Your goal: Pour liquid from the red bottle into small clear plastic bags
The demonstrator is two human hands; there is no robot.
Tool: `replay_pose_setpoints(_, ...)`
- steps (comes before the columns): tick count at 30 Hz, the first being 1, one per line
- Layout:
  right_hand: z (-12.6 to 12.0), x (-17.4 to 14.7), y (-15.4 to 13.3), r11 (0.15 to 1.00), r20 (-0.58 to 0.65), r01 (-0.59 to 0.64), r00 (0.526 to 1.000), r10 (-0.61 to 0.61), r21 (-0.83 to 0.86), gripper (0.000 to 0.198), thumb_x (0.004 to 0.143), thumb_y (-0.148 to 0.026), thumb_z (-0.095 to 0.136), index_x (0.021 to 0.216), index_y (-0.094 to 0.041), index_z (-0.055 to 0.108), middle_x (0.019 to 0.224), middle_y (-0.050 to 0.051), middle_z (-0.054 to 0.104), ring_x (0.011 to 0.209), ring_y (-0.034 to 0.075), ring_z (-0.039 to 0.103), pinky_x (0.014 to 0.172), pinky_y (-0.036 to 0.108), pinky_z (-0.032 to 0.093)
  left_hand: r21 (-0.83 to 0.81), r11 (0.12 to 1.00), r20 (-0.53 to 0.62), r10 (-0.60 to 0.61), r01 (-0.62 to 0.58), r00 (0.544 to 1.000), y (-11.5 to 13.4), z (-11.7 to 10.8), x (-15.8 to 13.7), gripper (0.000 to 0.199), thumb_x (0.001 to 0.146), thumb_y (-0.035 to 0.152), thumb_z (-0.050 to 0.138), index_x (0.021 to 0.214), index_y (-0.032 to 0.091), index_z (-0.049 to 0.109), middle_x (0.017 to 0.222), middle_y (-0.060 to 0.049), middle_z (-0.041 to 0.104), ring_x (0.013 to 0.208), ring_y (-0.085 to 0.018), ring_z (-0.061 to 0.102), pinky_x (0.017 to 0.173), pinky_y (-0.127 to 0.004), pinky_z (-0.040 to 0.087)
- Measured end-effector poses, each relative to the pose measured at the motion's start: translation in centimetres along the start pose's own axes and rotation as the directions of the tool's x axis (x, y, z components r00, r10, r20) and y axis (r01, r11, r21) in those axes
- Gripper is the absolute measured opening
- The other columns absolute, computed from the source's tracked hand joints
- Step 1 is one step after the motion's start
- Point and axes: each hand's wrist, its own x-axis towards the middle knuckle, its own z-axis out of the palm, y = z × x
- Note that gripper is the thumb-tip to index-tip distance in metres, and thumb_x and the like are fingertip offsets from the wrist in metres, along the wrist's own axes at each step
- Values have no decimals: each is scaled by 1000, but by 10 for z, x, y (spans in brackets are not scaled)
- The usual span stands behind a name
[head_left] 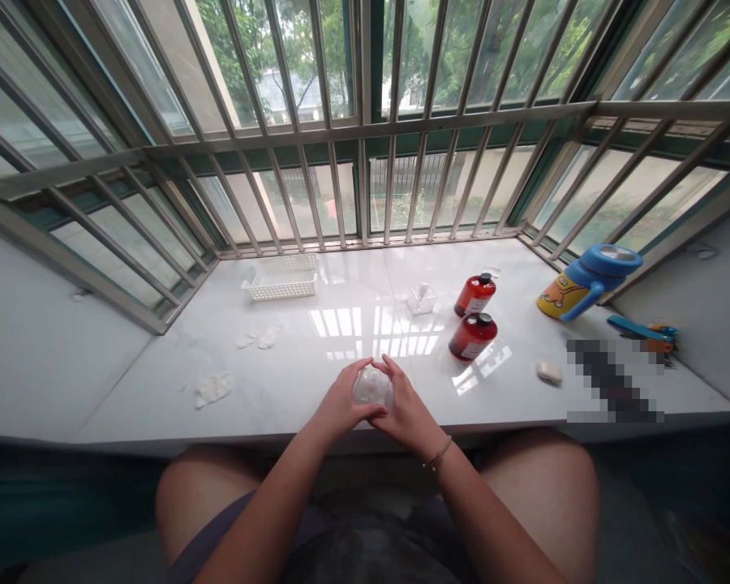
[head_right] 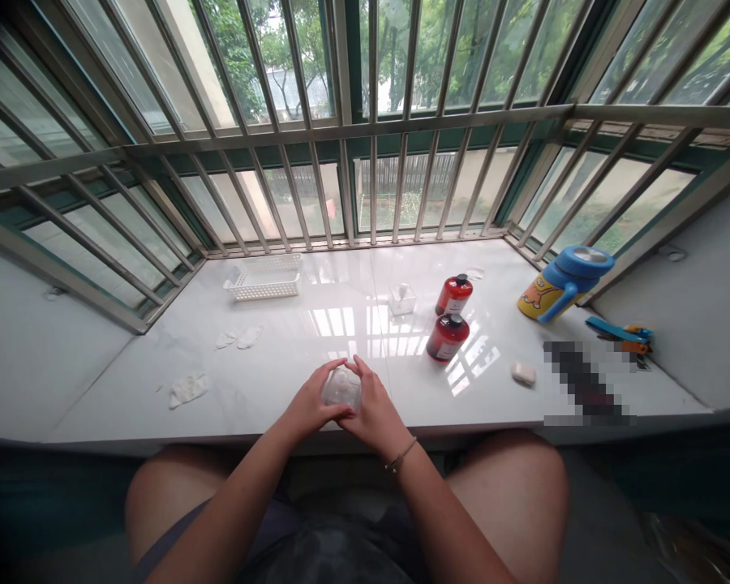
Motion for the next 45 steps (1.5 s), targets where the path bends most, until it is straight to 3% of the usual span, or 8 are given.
replay_pose_setpoints(7,-26,-13,-24,979,45,-43,998,35,199,97,81,-6,54,168,-29,17,174,14,40,166,27,32,134,62,30,-31,999,-61,5,-7,998,-3,9,-4,85,70,41,100,144,29,61,149,-10,65,140,-34,62,122,-52,47)
replay_pose_setpoints(11,-19,-12,-25,973,54,-67,997,57,221,94,80,-7,55,165,-27,20,163,16,55,162,29,40,131,64,34,-21,1000,-107,9,-11,994,-3,14,-5,84,70,42,101,142,28,61,146,-9,66,138,-34,63,121,-52,49)
replay_pose_setpoints(16,-11,-14,-12,971,-146,-109,979,142,212,72,84,-14,57,152,-25,34,123,10,71,130,27,69,128,60,41,15,1000,-129,24,-23,991,-6,17,-6,87,68,45,102,142,28,61,142,-10,66,135,-34,64,119,-53,49)
replay_pose_setpoints(22,-9,-14,-18,967,-89,-106,988,130,232,74,88,-16,58,155,-28,28,154,16,60,155,30,49,129,62,38,31,999,-140,48,-44,989,-7,18,-6,85,70,45,100,144,29,60,141,-10,66,133,-35,65,118,-54,51)
replay_pose_setpoints(28,-7,-17,-10,964,-164,-173,964,207,201,59,85,-18,59,139,-26,37,116,9,69,119,29,72,108,56,59,46,999,-139,33,-27,990,-9,18,-6,89,67,45,102,143,28,60,138,-10,67,130,-34,66,116,-54,51)
replay_pose_setpoints(34,-5,-17,-16,976,-88,-104,989,122,190,71,85,-14,57,150,-28,30,145,16,66,150,31,53,121,60,47,49,998,-151,43,-36,988,-10,19,-5,88,67,47,102,142,29,61,138,-9,66,129,-34,66,115,-53,52)
replay_pose_setpoints(38,-4,-18,-16,971,-188,-154,964,189,185,48,83,-16,57,126,-28,41,111,7,69,116,27,71,107,52,57,54,998,-155,32,-24,987,-11,19,-5,87,67,44,102,142,29,62,137,-9,67,125,-33,67,112,-52,54)
replay_pose_setpoints(45,-4,-15,-24,969,-99,-119,985,143,217,66,83,-16,57,144,-27,35,142,15,65,144,28,59,119,53,50,66,997,-159,48,-38,986,-7,20,-6,85,69,45,101,142,29,60,137,-8,67,126,-33,68,113,-52,54)
